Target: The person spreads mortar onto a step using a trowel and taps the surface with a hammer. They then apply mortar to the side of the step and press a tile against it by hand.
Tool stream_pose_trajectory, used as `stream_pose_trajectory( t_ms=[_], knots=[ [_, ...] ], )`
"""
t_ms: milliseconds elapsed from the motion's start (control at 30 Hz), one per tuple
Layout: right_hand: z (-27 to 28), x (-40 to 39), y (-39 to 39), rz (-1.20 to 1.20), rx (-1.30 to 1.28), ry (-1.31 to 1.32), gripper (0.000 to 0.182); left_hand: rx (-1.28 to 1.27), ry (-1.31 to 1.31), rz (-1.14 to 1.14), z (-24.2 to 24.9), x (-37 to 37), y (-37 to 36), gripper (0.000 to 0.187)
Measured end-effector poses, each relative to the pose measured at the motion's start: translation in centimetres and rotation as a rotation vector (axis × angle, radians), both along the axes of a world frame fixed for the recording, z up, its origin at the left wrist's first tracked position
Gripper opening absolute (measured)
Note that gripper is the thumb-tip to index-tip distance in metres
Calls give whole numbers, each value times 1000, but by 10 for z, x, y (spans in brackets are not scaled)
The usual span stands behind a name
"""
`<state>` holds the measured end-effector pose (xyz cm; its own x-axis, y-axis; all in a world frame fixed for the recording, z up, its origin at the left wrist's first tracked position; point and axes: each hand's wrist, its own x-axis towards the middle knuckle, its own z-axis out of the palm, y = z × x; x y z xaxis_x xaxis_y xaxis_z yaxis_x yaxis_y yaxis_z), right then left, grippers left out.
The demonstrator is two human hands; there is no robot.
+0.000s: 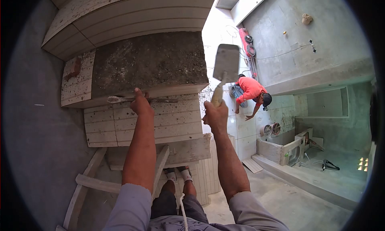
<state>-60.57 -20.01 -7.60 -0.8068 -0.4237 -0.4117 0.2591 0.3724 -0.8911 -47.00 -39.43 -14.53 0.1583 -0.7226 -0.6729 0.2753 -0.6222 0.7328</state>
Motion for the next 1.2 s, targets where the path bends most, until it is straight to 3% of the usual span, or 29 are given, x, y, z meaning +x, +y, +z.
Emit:
stream_pose_trajectory(
  t_ms=[67,167,300,433,567,633,700,733,867,967,1100,1200],
  knots=[
    [-9,7,-2,149,84,-124,27,6,9,1,0,0,0,54],
    [14,8,-5,243,127,-38,26,9,-2,-3,11,-2,2,55],
    [2,4,-3,1,71,2,27,25,-18,22,7,-3,1,54],
    [11,12,-8,281,154,-65,27,1,13,21,6,-4,1,54],
    [-3,1,-3,-13,64,29,28,-18,2,3,-2,-1,-3,54],
    [-9,-1,0,7,102,-24,29,-10,5,13,-2,-1,0,53],
    [-32,12,-1,238,212,195,29,-8,-21,1,1,-1,2,53],
    [8,17,-11,238,146,-96,29,-11,-18,1,3,-2,2,53],
    [1,12,-9,30,50,-21,27,-33,-11,-29,0,-1,-2,55],
    [-16,13,-8,25,18,-61,21,-37,-7,-11,-4,1,0,55],
    [10,24,-13,186,40,-168,23,-21,-4,-17,3,0,0,54],
    [6,13,-8,-38,-71,-146,25,-35,14,-26,0,1,0,52]
  ],
)
